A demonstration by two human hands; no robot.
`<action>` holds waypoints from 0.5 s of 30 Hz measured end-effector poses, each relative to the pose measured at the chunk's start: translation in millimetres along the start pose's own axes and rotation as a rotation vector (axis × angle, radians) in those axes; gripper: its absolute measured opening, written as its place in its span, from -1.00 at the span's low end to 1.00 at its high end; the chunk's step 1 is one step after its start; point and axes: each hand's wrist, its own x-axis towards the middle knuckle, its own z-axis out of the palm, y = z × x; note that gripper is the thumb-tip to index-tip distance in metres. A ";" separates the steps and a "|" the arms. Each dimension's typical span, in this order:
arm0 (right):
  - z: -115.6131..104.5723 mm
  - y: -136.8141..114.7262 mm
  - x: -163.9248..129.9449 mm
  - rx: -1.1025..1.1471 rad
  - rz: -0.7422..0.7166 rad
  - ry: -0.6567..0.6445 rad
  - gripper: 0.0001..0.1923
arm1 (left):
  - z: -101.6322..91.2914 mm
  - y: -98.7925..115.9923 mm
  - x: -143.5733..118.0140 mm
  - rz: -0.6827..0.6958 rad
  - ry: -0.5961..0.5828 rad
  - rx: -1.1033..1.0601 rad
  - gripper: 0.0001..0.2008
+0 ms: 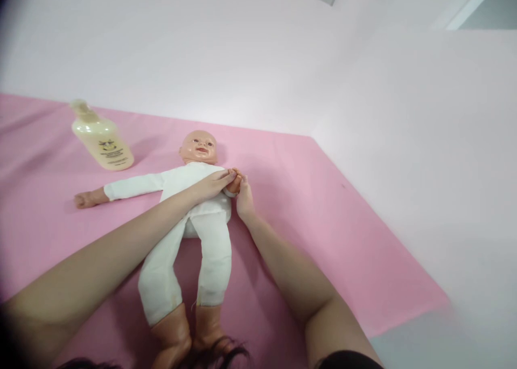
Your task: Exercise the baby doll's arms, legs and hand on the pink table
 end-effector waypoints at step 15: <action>2.7 -1.1 0.1 0.012 -0.009 -0.004 -0.45 | -1.3 -5.3 1.4 -0.004 -0.020 -0.017 -0.42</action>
